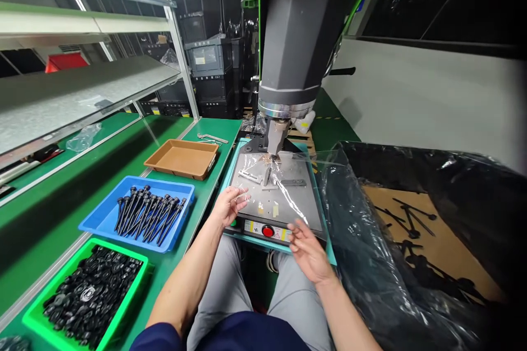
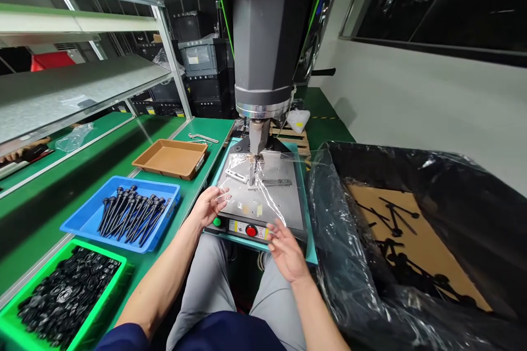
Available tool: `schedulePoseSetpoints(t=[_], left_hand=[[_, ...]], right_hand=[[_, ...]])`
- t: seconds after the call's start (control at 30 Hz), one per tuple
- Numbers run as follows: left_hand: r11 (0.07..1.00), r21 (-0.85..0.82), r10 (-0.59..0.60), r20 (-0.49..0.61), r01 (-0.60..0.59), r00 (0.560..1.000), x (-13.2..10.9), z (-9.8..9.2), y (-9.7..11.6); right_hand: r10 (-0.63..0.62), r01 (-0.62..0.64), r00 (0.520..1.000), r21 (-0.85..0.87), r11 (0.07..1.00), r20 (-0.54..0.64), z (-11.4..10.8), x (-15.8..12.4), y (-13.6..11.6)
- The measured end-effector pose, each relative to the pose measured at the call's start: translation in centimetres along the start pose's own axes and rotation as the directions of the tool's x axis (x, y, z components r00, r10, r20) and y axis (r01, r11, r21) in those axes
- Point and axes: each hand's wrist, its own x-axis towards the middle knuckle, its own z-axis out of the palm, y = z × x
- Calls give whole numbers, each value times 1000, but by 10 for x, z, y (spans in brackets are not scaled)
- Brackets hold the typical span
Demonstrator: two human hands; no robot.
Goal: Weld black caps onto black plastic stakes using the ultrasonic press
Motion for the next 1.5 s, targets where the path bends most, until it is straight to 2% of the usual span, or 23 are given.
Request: schedulePoseSetpoints(t=[0.07, 0.1, 0.17, 0.2, 0.23, 0.27, 0.33, 0.37, 0.43, 0.47, 0.5, 0.57, 0.63, 0.77, 0.97, 1.13, 1.27, 1.3, 1.37, 1.4, 1.43, 1.5], left_hand=[[997, -78, 2, 52, 2, 999, -3, 9, 4], [994, -109, 5, 77, 3, 997, -4, 14, 6], [988, -153, 14, 124, 5, 992, -4, 23, 9], [986, -166, 23, 143, 1, 989, -4, 28, 11], [985, -174, 35, 157, -7, 987, -3, 31, 13], [984, -177, 48, 166, -18, 985, -2, 34, 15], [986, -161, 70, 170, -42, 983, 0, 38, 17], [989, -139, 78, 169, -54, 983, 1, 39, 18], [994, -85, 88, 167, -75, 982, 4, 38, 19], [995, -64, 91, 166, -81, 982, 5, 37, 19], [995, -55, 91, 166, -82, 982, 7, 37, 19], [995, -68, 86, 170, -75, 982, 12, 35, 18], [994, -91, 79, 178, -63, 981, 17, 34, 18], [994, -89, 79, 192, -63, 978, 25, 36, 18], [992, -92, 100, 208, -83, 973, 33, 39, 20], [989, -96, 130, 194, -113, 972, 39, 36, 21], [991, -51, 133, 152, -127, 979, 42, 32, 20], [991, -35, 133, 141, -129, 981, 42, 30, 20], [992, 4, 122, 114, -124, 986, 41, 23, 18], [993, 31, 108, 92, -111, 990, 40, 18, 16], [994, 65, 87, 62, -91, 994, 38, 11, 13], [987, 158, 51, -62, -40, 997, 31, -5, 4]], right_hand=[[62, -52, 996, -149, 987, 58, 12, 15, 18], [53, -34, 996, -223, 974, 79, 19, 27, 25], [-58, 97, 992, -387, 917, 110, 35, 56, 32], [-162, 201, 979, -494, 846, 121, 43, 73, 31], [-304, 314, 944, -614, 724, 124, 51, 91, 27], [-456, 400, 881, -717, 571, 129, 58, 109, 21], [-602, 444, 791, -778, 445, 106, 70, 143, 3], [-675, 443, 729, -831, 337, 115, 75, 157, -7], [-733, 417, 660, -892, 176, 164, 83, 180, -26], [-731, 405, 652, -907, 116, 198, 86, 189, -34], [-711, 403, 666, -911, 86, 227, 88, 196, -41], [-660, 412, 703, -908, 72, 266, 91, 207, -53], [-623, 418, 730, -905, 80, 282, 91, 214, -61], [-600, 421, 751, -900, 111, 277, 89, 222, -72], [-643, 455, 725, -872, 181, 245, 98, 217, -78], [-687, 456, 713, -835, 308, 137, 98, 191, -63], [-676, 387, 736, -793, 470, -42, 86, 146, -31], [-644, 366, 761, -768, 526, -78, 83, 131, -21], [-484, 301, 865, -641, 706, -127, 79, 97, -2], [-323, 222, 938, -496, 840, -127, 77, 78, 6], [-164, 116, 980, -351, 929, -110, 76, 59, 12], [48, -56, 997, -145, 988, -63, 76, 22, 19]])
